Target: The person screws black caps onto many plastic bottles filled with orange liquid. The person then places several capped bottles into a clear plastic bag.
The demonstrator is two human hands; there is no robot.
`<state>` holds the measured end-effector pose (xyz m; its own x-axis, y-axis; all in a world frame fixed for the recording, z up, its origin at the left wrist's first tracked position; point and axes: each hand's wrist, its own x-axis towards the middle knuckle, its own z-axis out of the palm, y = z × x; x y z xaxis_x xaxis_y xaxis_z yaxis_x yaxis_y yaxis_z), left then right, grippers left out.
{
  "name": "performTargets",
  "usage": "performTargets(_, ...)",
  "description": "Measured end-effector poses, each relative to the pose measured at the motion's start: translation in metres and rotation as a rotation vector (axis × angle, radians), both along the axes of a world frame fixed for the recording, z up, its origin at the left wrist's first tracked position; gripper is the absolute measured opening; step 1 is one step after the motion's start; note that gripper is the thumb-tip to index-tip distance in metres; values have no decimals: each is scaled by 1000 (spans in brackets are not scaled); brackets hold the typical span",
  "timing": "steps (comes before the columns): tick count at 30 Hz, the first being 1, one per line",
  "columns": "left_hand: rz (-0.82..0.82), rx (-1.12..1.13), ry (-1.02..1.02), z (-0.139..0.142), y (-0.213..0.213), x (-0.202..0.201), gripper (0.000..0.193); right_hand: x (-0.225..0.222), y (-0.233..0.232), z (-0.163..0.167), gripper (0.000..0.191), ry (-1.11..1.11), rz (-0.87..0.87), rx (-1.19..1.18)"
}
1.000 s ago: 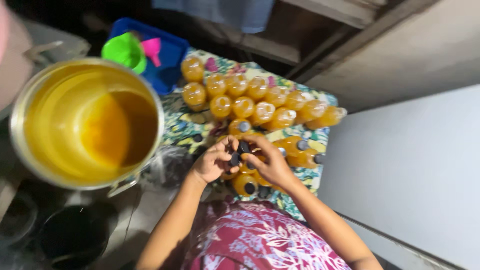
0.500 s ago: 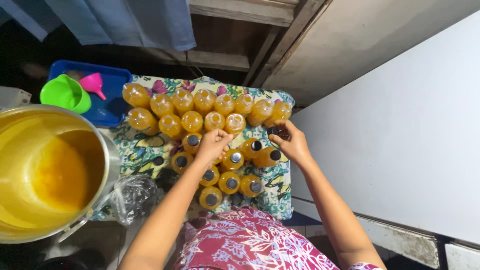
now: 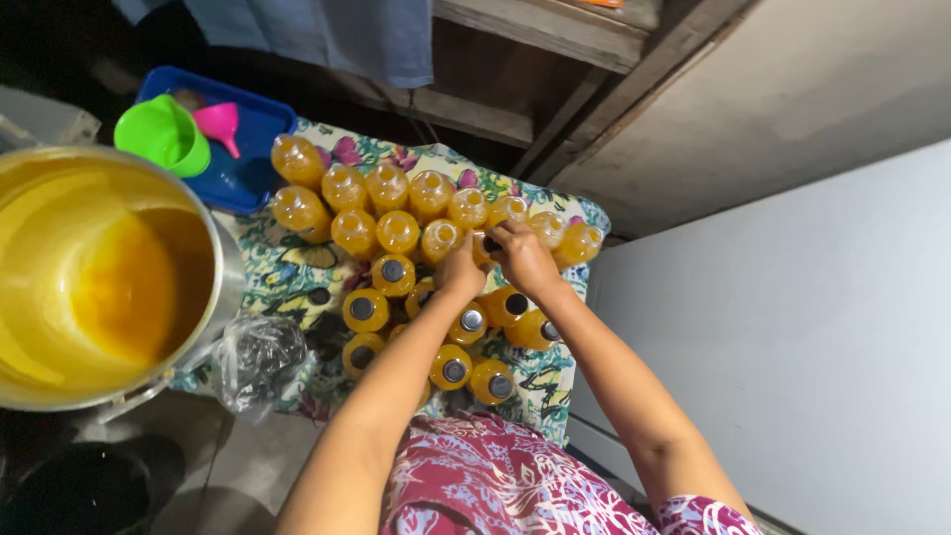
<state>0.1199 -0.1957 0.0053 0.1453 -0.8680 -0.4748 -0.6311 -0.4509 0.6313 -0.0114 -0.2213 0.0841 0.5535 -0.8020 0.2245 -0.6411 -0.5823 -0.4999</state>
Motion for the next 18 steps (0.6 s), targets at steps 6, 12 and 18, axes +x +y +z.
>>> performTargets(6, 73, -29, -21, 3, -4, 1, 68, 3, -6, -8, 33, 104, 60, -16)
performTargets(12, 85, -54, -22, -2, -6, 1, 71, 5, -13, -14, 31, 181, 38, -48)
performTargets(18, 110, -117, 26, -9, -7, 4, 69, 14, -19, -15, 37, 336, -123, 15)
